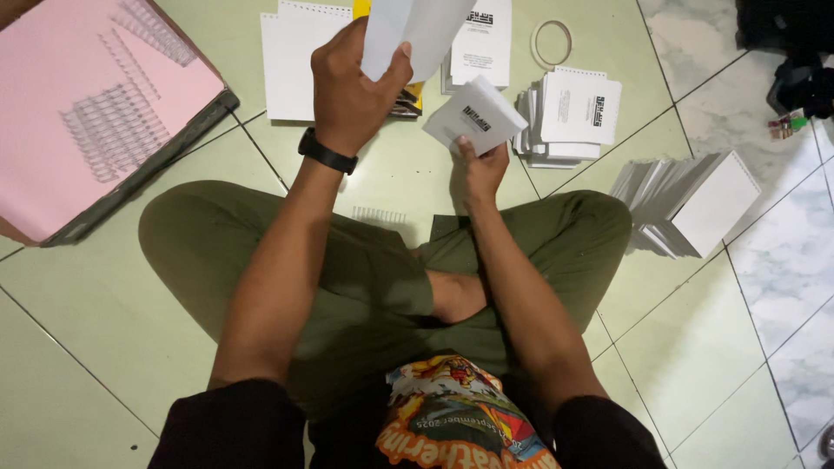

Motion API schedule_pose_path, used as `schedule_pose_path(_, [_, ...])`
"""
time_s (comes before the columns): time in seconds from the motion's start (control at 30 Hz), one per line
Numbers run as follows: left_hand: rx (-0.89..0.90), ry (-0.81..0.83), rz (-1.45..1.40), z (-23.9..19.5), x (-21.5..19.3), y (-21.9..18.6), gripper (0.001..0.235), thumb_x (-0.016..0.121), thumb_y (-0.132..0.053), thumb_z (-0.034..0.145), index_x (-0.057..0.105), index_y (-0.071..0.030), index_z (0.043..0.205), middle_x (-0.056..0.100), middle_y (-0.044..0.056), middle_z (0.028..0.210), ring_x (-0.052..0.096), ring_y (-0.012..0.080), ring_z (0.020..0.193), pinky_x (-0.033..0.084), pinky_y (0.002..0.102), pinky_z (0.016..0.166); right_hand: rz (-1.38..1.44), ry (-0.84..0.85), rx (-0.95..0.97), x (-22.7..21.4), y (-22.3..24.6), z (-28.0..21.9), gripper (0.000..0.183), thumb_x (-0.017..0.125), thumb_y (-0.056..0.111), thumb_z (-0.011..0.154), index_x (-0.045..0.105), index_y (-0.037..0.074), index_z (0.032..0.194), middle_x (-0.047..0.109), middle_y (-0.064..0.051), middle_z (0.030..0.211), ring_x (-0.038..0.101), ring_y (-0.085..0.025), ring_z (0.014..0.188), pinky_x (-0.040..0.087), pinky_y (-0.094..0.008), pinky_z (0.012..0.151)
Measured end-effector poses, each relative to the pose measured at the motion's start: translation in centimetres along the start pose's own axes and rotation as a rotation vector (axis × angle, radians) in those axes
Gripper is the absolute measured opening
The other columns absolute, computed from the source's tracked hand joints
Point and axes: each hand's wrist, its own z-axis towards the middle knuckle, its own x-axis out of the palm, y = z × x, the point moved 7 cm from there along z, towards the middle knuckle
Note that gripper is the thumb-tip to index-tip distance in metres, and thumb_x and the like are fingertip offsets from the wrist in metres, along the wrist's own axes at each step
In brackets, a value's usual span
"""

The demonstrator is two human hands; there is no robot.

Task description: The person sits on the floor and organizes stacks of spiral-bound notebooks. They pick up individual notebooks, flip through the pages, and place them into separate piles on the floor.

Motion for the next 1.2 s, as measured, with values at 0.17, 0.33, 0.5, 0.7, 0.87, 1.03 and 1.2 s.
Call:
schedule_pose_path(0.17, [0.017,0.018,0.011,-0.2,0.6,-0.1,0.016,0.073,-0.008,0.096,0.06,0.002,0.093,0.063,0.01,0.077,0.055,0.0223,0.064,0.043,0.035,0.055,0.095,-0.004,-0.02,0.4,0.8,-0.2,0.052,0.082,0.016,0.082,0.059,0.001,0.126,0.071,-0.017,0.125,0.066,-0.031,0.115,0.058,-0.046,0.099])
schedule_pose_path(0.33, [-0.004,0.031,0.0,-0.3,0.6,0.0,0.018,0.072,-0.009,0.097,0.059,0.003,0.094,0.066,0.013,0.082,0.062,0.0252,0.07,0.046,0.035,0.055,0.012,-0.018,-0.019,0.3,0.6,-0.7,0.047,0.082,0.015,0.082,0.061,0.002,0.122,0.072,-0.017,0.118,0.067,-0.029,0.109,0.06,-0.043,0.096])
schedule_pose_path(0.5, [0.031,-0.004,-0.005,-0.2,0.3,-0.7,0.015,0.071,-0.006,0.097,0.061,0.003,0.093,0.067,0.012,0.08,0.064,0.0247,0.069,0.048,0.036,0.055,0.042,0.055,-0.073,1.1,1.1,-1.0,0.05,0.078,0.026,0.088,0.061,0.001,0.128,0.071,-0.016,0.123,0.066,-0.028,0.113,0.057,-0.043,0.099])
schedule_pose_path(0.7, [-0.018,0.01,0.018,-0.8,0.2,0.4,0.022,0.073,-0.009,0.097,0.056,0.001,0.088,0.061,0.01,0.078,0.059,0.0232,0.069,0.039,0.034,0.052,-0.342,0.0,0.082,-2.7,6.6,-1.5,0.054,0.08,0.049,0.074,0.067,0.016,0.114,0.078,-0.005,0.112,0.074,-0.023,0.103,0.064,-0.037,0.077])
schedule_pose_path(0.87, [-0.037,0.011,0.009,-1.1,0.4,0.9,0.028,0.073,-0.01,0.098,0.051,-0.001,0.083,0.05,0.006,0.072,0.045,0.0193,0.064,0.031,0.034,0.053,-0.303,0.198,-0.047,-10.2,16.0,4.6,0.045,0.078,0.022,0.081,0.065,0.007,0.122,0.074,-0.008,0.119,0.071,-0.022,0.106,0.061,-0.035,0.085])
schedule_pose_path(1.03, [-0.019,0.013,-0.024,-1.6,1.5,0.5,0.02,0.071,-0.013,0.1,0.062,0.003,0.094,0.058,0.009,0.075,0.055,0.0208,0.066,0.037,0.034,0.052,-0.458,0.301,0.174,-14.6,19.1,9.7,0.047,0.075,0.004,0.081,0.065,0.008,0.126,0.072,-0.01,0.13,0.071,-0.029,0.116,0.064,-0.044,0.095])
schedule_pose_path(1.2, [-0.097,0.052,-0.027,-2.5,2.3,1.6,0.027,0.074,-0.011,0.097,0.054,-0.001,0.083,0.053,0.005,0.072,0.048,0.0185,0.065,0.033,0.032,0.053,-0.615,0.464,0.421,-13.1,18.0,10.6,0.047,0.067,0.007,0.089,0.058,0.004,0.135,0.067,-0.012,0.137,0.066,-0.033,0.121,0.058,-0.043,0.09])
